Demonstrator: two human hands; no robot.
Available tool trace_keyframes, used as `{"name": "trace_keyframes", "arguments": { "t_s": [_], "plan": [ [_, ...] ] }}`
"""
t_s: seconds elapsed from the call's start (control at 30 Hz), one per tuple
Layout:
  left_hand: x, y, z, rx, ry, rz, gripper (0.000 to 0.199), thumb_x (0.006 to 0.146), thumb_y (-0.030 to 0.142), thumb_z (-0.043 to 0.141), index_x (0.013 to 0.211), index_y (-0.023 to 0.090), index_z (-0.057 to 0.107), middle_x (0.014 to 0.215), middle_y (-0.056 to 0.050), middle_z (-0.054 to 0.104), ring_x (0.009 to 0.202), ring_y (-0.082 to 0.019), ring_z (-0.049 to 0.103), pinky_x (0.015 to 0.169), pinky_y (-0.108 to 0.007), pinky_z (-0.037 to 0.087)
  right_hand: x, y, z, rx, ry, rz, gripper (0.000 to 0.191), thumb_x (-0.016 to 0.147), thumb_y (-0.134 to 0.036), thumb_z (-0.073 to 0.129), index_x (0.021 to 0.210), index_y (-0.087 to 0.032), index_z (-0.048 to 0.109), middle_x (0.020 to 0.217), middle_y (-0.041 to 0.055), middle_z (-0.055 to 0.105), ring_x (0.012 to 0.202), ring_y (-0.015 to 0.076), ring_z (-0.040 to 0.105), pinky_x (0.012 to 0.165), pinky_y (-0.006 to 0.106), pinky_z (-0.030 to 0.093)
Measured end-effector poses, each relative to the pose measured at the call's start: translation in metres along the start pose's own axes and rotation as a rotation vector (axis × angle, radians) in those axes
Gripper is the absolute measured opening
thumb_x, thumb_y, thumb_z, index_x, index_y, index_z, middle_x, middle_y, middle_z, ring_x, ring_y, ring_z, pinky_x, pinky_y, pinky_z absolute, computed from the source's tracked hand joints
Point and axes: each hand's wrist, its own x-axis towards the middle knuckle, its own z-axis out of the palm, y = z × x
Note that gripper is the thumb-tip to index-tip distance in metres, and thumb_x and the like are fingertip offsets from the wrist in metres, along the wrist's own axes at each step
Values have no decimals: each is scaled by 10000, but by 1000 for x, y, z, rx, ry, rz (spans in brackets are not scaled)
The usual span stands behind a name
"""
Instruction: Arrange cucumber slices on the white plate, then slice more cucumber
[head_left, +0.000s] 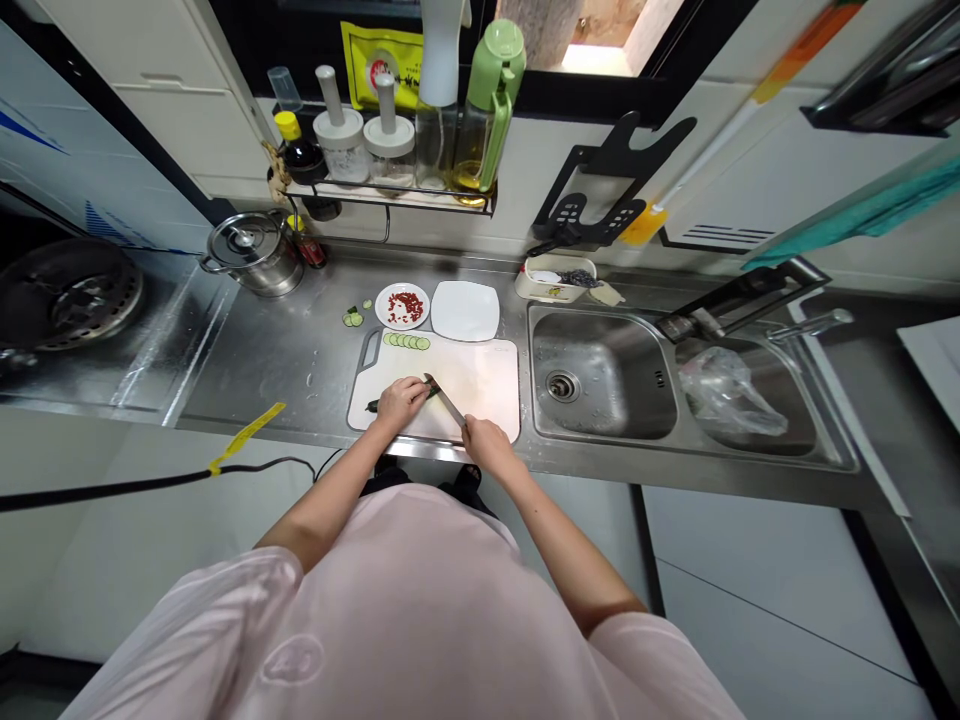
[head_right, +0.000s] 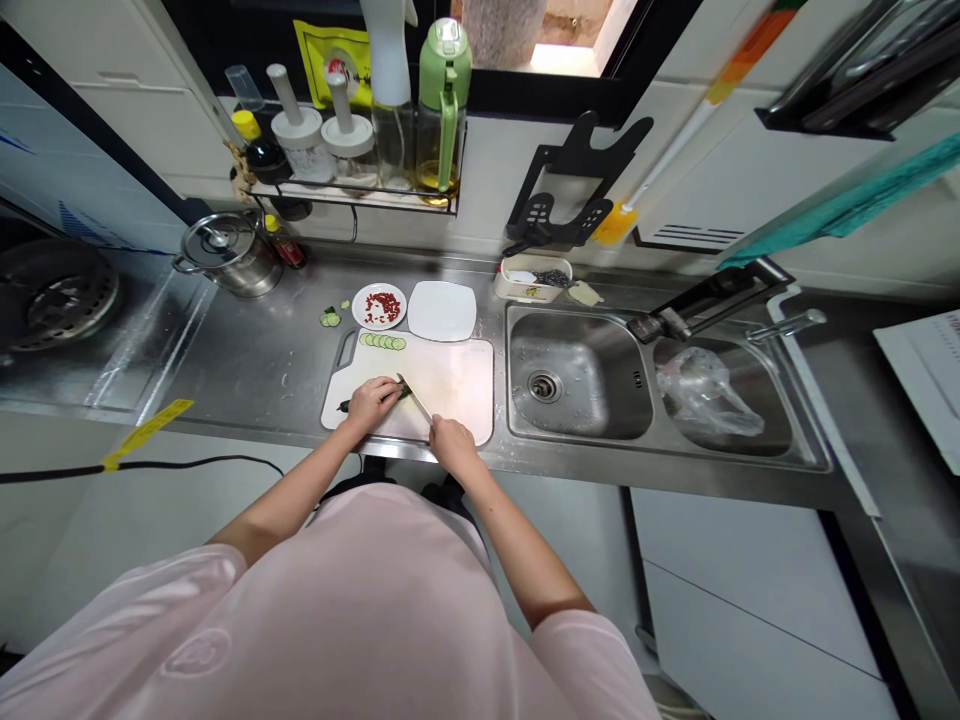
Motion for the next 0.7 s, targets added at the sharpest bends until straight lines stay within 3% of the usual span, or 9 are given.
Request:
{"name": "trace_keyframes", "arguments": {
  "t_s": [0.7],
  "plan": [
    [1, 2, -2, 10, -25, -1, 222, 913, 304, 481, 982, 264, 688, 997, -32, 658, 927, -156, 578, 816, -287, 448, 37, -22, -15, 46, 37, -42, 268, 958, -217, 331, 1110, -166, 546, 1020, 133, 658, 954, 217, 624, 768, 279, 422]
  ]
}}
